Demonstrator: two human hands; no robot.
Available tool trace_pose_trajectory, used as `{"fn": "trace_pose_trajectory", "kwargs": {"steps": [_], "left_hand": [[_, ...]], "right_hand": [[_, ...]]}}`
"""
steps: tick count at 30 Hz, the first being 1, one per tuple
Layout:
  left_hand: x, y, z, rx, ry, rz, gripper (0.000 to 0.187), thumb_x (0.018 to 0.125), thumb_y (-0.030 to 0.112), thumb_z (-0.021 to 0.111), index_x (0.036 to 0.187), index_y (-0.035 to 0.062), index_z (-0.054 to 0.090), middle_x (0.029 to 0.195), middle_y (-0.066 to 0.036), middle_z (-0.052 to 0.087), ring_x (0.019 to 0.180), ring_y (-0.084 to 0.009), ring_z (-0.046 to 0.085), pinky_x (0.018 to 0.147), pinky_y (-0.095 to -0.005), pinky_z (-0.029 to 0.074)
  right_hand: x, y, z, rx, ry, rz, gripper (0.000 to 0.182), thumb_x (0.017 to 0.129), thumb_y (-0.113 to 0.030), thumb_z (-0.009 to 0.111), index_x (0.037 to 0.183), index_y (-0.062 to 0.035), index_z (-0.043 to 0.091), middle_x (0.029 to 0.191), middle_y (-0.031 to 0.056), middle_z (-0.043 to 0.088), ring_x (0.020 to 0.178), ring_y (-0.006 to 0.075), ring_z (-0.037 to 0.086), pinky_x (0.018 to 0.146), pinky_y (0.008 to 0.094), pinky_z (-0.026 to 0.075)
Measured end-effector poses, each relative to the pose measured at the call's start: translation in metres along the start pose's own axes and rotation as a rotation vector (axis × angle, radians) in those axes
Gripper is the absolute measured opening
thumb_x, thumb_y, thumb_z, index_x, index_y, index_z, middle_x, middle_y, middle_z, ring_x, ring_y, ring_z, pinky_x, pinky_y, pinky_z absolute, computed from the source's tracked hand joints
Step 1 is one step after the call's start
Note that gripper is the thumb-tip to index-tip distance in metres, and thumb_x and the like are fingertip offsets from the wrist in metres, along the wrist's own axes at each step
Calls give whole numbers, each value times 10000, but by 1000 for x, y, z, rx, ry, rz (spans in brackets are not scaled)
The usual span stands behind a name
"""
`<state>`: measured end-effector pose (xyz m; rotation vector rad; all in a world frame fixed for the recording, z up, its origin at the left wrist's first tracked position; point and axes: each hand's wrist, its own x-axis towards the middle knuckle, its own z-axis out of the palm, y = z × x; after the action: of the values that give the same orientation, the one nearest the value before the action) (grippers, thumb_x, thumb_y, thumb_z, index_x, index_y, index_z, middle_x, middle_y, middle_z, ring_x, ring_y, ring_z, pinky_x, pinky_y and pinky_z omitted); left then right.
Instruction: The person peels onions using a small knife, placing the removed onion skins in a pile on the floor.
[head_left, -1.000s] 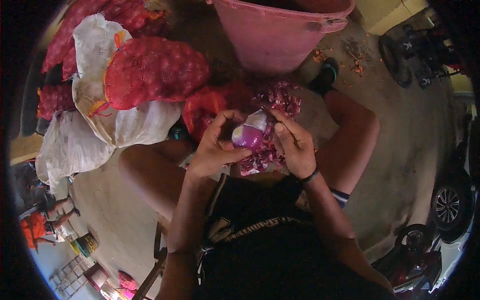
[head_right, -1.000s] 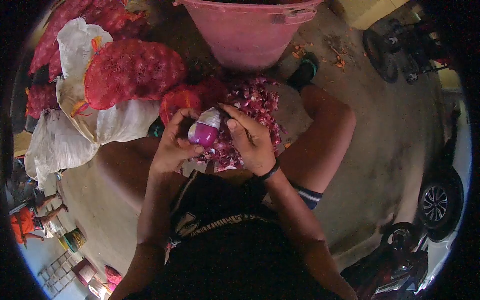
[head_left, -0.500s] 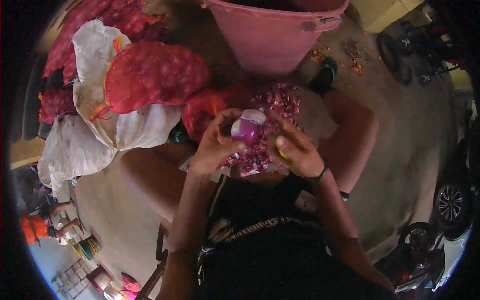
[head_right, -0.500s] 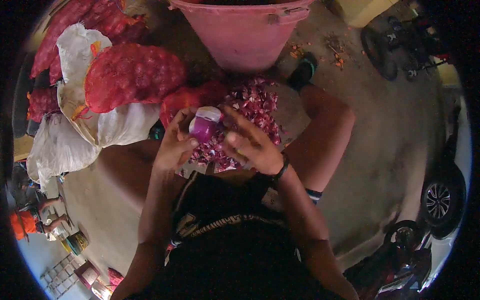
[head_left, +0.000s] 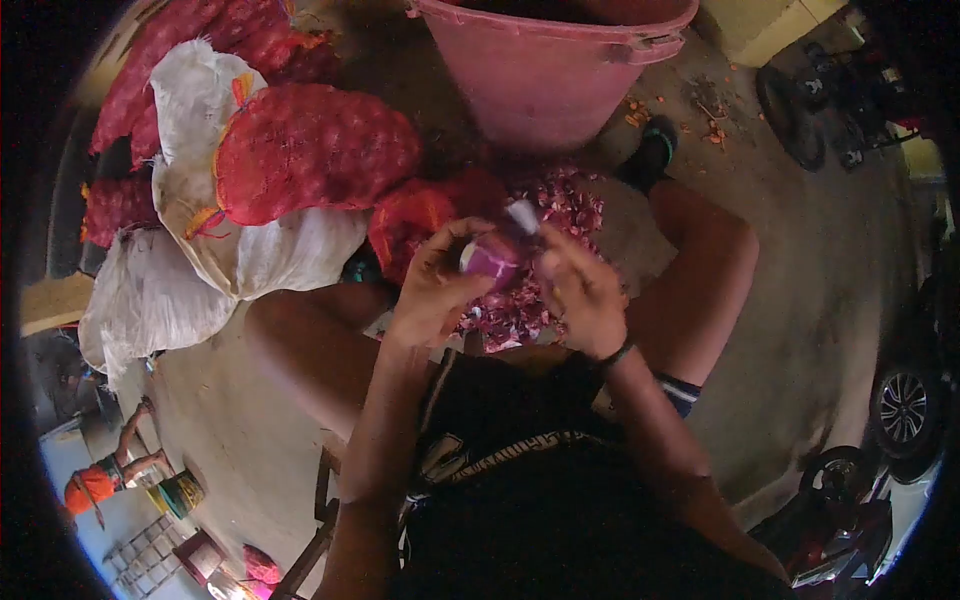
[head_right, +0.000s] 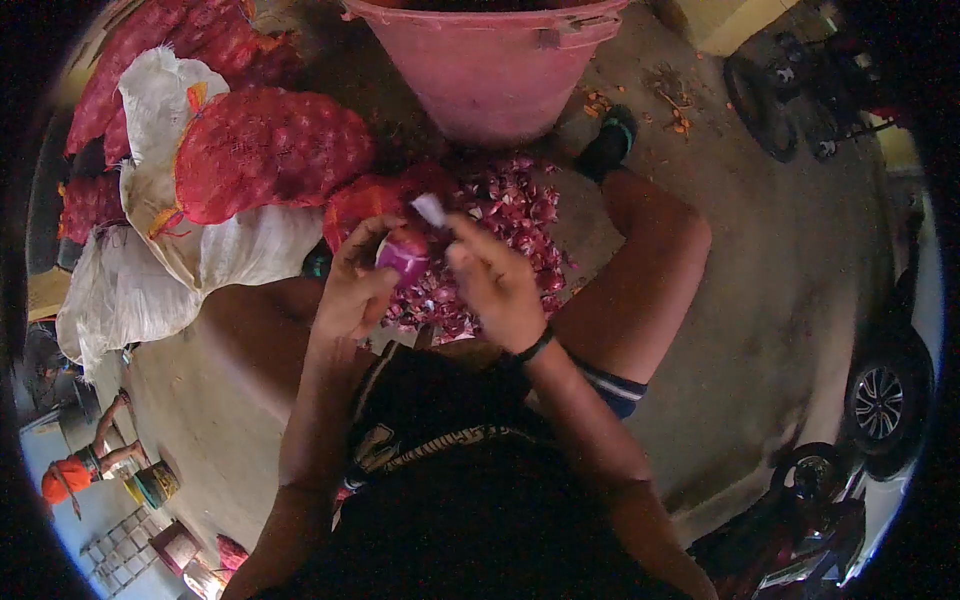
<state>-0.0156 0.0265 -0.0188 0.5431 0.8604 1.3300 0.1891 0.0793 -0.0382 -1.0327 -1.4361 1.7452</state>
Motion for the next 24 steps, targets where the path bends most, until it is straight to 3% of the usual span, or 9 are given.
{"fn": "trace_pose_trajectory", "kwargs": {"steps": [4,6,11,13,15,21,24], "left_hand": [[-1,-10,-10,-52,-91,127,691,775,75,760,1367,27,407,1345,-146,502,1238,-287,523,1029,-445,457],[2,-9,-9,-73,-52,143,700,781,90,757,1378,37,396,1383,-155,471,1283,-305,485,1052,-460,438],[3,-9,-13,-85,-4,129,690,773,45,739,1376,40,403,1396,-150,457,1295,-287,469,1070,-443,417],[3,-10,-15,-33,22,131,656,779,-21,702,1365,34,411,1379,-141,470,1237,-249,508,1021,-405,454],[5,-11,-12,19,30,153,622,788,-100,660,1349,26,421,1356,-131,486,1159,-202,557,946,-355,511],[7,-11,6,12,18,238,640,761,-134,691,1328,35,449,1224,-111,563,1116,-184,573,949,-310,502],[4,-8,8,56,16,228,654,764,-137,688,1342,34,433,1238,-118,566,1168,-207,553,968,-330,494]], "right_hand": [[13,-17,-19,73,16,115,505,1012,-280,533,1421,-2,433,1001,77,637,817,107,565,803,237,460],[12,-26,-13,-110,-67,140,537,1008,-290,536,1442,-4,401,1079,111,646,837,126,570,834,255,463],[4,-17,-12,-281,-99,-98,554,1001,-254,534,1463,-3,357,1348,199,543,1050,197,616,942,325,452],[-2,-27,-9,-297,-145,-206,541,995,-225,537,1459,-5,364,1376,213,525,1117,226,617,956,339,451],[-4,-34,2,-338,-164,-410,533,983,-191,551,1454,-12,375,1339,219,552,1146,256,618,942,345,463],[-4,-31,14,-451,-67,-456,418,943,-114,586,1349,-25,532,1164,233,629,1016,301,665,868,346,498],[-5,-29,17,-291,-14,-412,346,972,-135,561,1293,-9,580,1133,194,666,951,262,663,840,350,502]]}}
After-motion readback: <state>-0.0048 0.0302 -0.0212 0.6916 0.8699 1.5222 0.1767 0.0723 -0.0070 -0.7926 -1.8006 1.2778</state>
